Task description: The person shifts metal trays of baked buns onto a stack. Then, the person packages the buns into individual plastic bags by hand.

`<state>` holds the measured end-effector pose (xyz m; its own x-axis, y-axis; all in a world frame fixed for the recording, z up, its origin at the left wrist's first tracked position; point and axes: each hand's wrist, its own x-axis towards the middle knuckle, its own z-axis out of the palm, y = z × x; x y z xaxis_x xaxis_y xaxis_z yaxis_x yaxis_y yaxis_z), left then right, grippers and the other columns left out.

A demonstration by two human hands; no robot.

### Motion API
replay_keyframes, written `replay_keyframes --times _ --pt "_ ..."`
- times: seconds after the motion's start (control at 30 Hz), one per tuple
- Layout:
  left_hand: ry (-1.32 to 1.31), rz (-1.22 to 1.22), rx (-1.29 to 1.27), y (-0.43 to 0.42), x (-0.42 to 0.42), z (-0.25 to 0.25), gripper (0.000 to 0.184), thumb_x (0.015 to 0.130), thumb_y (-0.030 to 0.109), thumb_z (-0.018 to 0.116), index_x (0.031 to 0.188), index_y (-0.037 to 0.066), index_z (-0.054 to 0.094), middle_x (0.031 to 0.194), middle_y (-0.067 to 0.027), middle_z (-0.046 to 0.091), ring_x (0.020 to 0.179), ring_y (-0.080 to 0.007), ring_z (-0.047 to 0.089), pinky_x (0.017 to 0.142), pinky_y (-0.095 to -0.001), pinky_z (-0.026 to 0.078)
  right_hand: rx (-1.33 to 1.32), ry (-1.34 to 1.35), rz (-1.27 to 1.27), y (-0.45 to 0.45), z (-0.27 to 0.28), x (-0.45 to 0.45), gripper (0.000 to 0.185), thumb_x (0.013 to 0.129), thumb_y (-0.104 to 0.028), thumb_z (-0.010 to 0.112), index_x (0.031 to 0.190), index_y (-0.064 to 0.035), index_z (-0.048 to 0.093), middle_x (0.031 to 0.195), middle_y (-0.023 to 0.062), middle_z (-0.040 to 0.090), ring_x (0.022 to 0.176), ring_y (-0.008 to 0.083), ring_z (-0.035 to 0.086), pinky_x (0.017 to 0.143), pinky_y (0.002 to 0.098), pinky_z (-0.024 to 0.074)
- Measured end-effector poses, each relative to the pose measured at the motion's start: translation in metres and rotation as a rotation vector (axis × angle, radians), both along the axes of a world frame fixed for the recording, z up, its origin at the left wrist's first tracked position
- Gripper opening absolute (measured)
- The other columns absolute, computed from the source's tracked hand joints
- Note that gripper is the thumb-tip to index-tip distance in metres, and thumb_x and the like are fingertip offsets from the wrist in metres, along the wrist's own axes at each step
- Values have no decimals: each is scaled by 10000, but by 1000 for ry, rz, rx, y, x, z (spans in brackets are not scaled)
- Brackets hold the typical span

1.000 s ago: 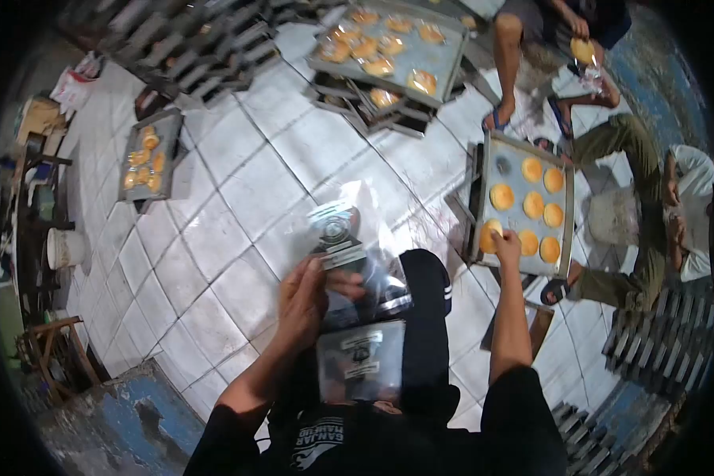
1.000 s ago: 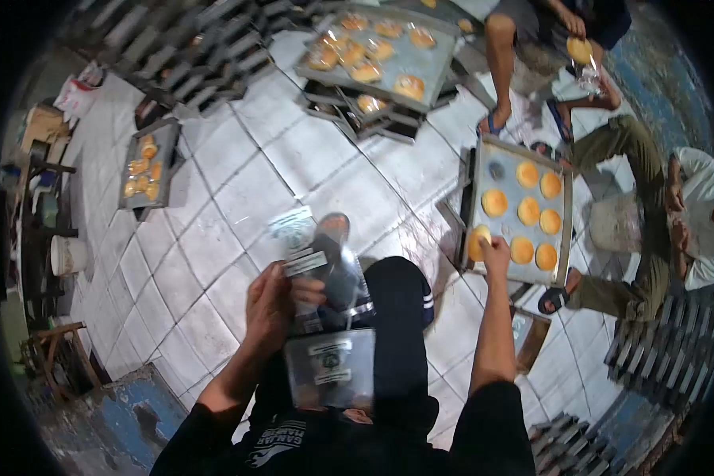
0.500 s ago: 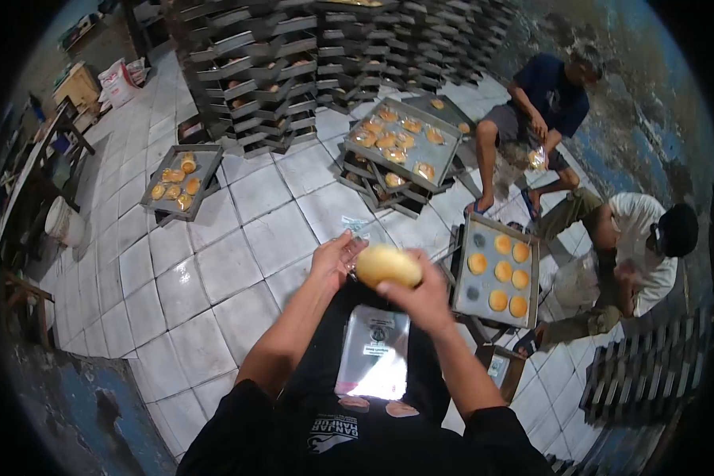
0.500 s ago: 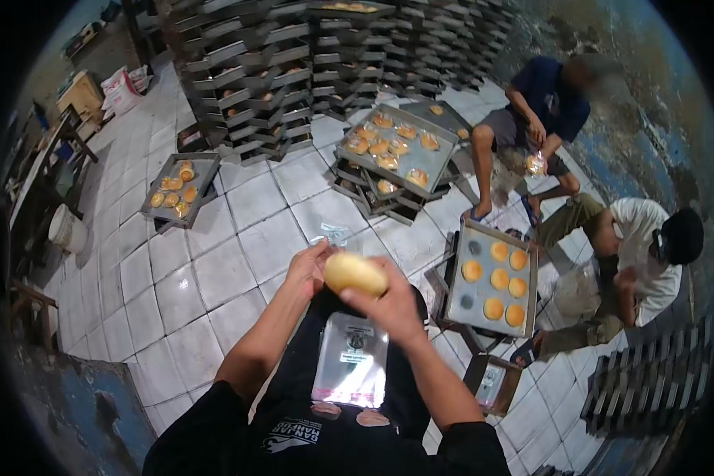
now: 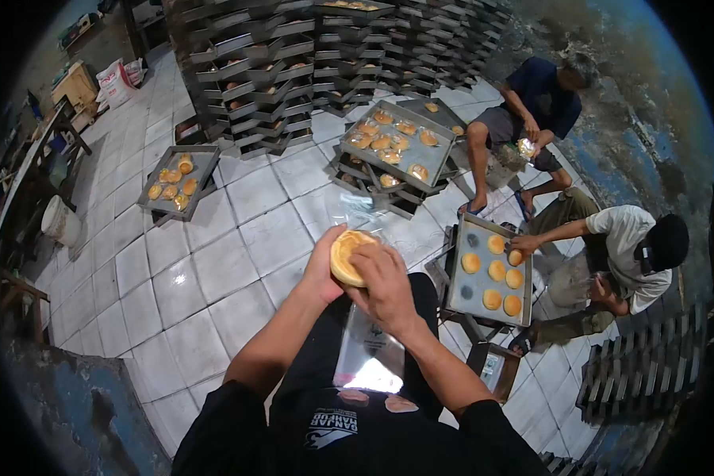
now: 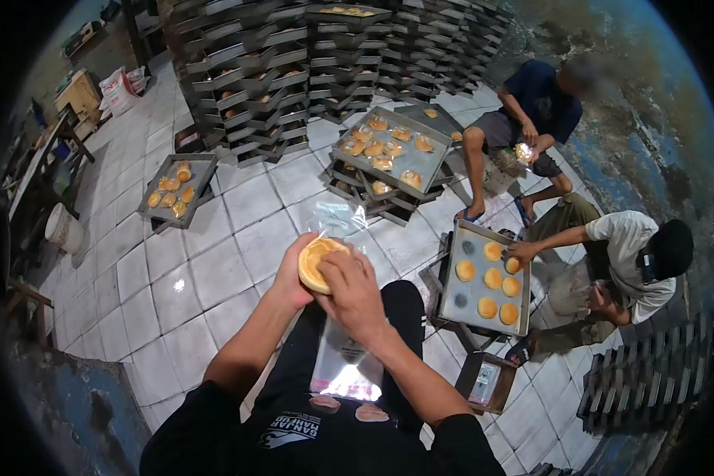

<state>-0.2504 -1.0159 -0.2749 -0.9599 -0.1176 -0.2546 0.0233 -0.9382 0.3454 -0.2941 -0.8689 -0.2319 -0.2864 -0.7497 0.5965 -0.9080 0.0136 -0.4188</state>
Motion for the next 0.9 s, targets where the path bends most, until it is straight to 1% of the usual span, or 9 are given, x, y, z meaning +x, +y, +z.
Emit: replay_keyframes --times 0.1,0.3,0.43,0.57,0.6,0.73,0.83,0.87,0.9 --pt "-156 107 57 -13 11 -30 450 974 389 416 1128 3 592 1105 -153 641 1027 -279 613 939 -395 478 229 -34 30 -3 -31 19 594 807 -70 629 1353 -15 402 1337 197 483 1281 351 440 1089 519 262" --pt "-77 356 -169 20 33 -24 427 963 371 529 1276 82 516 1223 -67 591 1147 -204 552 1019 -356 413 249 -123 43 -21 -41 19 637 793 2 576 1391 8 355 1388 210 441 1329 356 398 1110 568 210" --pt "-98 408 -403 40 32 -8 482 973 338 526 1363 67 441 1324 -69 520 1215 -198 506 1034 -343 404 253 100 -61 -32 -41 0 680 767 40 536 1418 -3 343 1431 158 420 1360 329 372 1114 600 186" --pt "140 276 -151 -18 23 -10 475 969 338 539 1355 83 431 1333 -64 509 1221 -192 498 1022 -351 417 326 97 28 -29 -26 -6 669 796 -7 536 1435 -56 345 1453 144 395 1368 301 364 1117 607 170" --pt "218 205 -30 -28 22 -10 467 970 335 538 1350 86 432 1337 -62 506 1224 -192 496 1018 -355 421 278 98 32 -33 -26 -5 627 809 -29 551 1410 -74 379 1366 136 488 1344 300 396 1114 610 173" --pt "34 641 -274 28 -11 -9 475 946 430 531 1272 86 496 1182 -74 583 1098 -223 578 940 -378 483 239 150 -49 -46 -34 -31 492 813 -54 616 1283 -63 468 1106 85 623 1142 301 561 1096 610 208" --pt "89 417 -28 -3 -7 -28 610 951 559 425 1292 57 482 1273 -103 565 1116 -270 581 958 -427 484 119 95 86 -36 -3 -19 383 811 -76 647 1175 -70 528 1056 103 612 1037 315 598 1077 583 248" --pt "106 449 19 -7 -6 -19 663 946 593 404 1317 48 464 1313 -122 540 1143 -302 565 976 -455 475 140 5 126 -30 -1 -17 307 796 -62 683 1080 -89 569 1024 112 616 998 302 612 991 500 387" --pt "121 417 73 -8 -6 -16 673 946 600 393 1315 43 470 1304 -130 548 1133 -313 570 977 -466 475 212 -136 147 -28 -2 -12 276 797 -51 679 1048 -82 570 1005 114 610 965 295 616 933 475 417"
